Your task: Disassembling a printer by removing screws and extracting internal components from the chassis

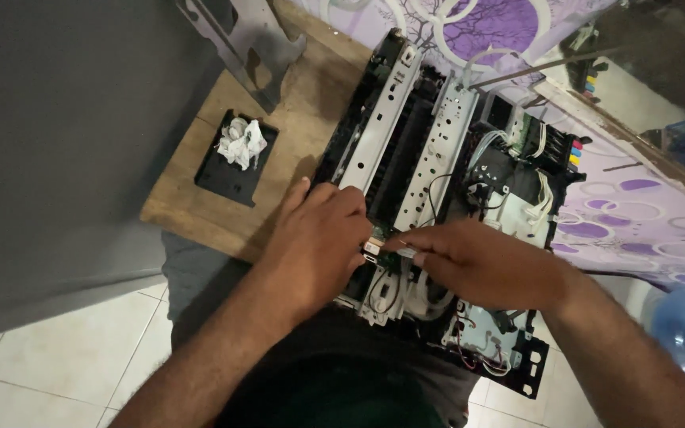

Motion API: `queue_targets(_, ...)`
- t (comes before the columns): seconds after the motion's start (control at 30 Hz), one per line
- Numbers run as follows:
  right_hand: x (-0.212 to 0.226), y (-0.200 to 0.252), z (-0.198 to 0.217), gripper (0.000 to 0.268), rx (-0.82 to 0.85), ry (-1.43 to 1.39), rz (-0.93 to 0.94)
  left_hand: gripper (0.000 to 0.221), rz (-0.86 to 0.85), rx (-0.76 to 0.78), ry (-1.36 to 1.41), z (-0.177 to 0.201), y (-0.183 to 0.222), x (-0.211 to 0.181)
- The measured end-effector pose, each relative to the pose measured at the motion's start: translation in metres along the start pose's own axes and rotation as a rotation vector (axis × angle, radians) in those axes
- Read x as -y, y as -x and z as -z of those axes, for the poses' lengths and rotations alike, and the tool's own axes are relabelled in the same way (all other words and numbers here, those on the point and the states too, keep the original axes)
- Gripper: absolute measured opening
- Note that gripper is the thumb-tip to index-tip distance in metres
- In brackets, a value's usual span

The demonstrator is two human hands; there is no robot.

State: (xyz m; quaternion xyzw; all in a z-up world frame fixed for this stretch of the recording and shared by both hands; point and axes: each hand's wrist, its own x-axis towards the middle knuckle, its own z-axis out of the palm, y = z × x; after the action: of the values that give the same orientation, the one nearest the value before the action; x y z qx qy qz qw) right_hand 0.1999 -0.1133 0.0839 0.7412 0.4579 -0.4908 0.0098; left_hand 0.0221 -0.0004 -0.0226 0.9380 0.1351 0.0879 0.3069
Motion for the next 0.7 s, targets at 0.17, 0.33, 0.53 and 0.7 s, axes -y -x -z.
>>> queue_targets(0.17,-0.006,-0.004,0.0,0.047,0.019,-0.006,-0.048,0.022,-0.02,0.002,-0.081,0.002,0.0,-0.006)
queue_targets(0.33,0.003,-0.001,0.001,0.047,0.011,0.082,-0.022,0.027,-0.021,-0.082,-0.191,-0.02,-0.004,-0.003)
queue_targets(0.53,0.003,-0.005,0.0,0.045,0.016,0.327,0.078,0.031,-0.054,-0.06,-0.198,-0.021,-0.009,0.0)
queue_targets(0.7,0.008,-0.003,0.002,0.037,0.021,0.212,0.234,0.037,-0.048,-0.047,-0.219,-0.022,-0.011,0.001)
